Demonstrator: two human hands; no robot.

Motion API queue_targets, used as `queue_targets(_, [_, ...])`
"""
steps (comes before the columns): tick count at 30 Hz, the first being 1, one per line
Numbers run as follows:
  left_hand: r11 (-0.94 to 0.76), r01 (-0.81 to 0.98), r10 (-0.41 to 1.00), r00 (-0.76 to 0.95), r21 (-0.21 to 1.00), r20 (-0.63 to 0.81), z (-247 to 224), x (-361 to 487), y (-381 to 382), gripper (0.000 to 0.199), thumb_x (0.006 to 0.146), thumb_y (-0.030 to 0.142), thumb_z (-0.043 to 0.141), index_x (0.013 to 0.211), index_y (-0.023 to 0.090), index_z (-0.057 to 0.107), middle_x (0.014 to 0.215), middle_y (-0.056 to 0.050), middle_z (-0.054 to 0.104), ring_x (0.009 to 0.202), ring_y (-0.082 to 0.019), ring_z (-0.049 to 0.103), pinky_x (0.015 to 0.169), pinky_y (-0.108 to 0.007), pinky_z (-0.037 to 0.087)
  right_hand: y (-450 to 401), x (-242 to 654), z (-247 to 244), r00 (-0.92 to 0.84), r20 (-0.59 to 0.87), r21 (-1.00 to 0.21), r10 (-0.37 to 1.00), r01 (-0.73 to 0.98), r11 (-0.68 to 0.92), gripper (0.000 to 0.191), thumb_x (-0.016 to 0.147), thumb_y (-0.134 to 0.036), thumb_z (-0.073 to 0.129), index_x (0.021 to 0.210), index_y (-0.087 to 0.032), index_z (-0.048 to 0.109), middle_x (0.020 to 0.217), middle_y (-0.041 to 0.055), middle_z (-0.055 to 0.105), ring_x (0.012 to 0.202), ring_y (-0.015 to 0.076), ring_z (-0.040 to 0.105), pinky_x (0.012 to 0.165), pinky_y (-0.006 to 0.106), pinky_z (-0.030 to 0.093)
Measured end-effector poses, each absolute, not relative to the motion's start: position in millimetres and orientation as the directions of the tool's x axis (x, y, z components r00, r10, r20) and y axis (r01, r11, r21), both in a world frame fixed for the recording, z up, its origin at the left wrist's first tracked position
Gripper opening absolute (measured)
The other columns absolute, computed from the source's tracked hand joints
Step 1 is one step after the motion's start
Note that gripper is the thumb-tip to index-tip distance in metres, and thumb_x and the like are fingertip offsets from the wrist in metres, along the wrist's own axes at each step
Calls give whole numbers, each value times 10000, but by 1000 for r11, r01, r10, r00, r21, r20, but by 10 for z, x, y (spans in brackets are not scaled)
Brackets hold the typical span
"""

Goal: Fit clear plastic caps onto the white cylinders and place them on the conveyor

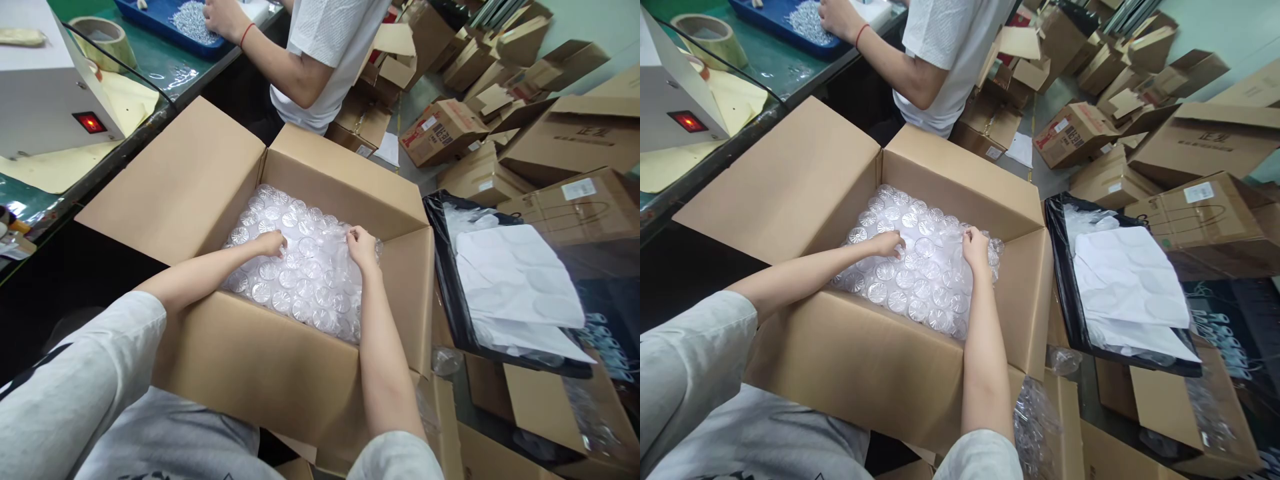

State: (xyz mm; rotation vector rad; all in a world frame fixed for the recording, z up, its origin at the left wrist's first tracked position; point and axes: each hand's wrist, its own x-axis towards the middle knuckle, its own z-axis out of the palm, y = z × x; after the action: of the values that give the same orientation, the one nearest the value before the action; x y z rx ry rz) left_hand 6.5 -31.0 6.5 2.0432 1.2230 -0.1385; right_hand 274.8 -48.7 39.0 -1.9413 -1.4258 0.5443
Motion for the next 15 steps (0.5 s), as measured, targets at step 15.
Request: queue_targets(15, [235, 366, 922, 211, 901, -326, 272, 85, -68, 320, 987, 350, 644, 1227, 138, 643, 1223, -100, 672, 1080, -222, 675, 926, -434, 597, -572, 2517, 851, 203, -48, -795, 978, 585, -160, 418, 870, -627, 636, 768, -233, 542, 661, -37, 530, 611, 152, 522, 641, 274, 473])
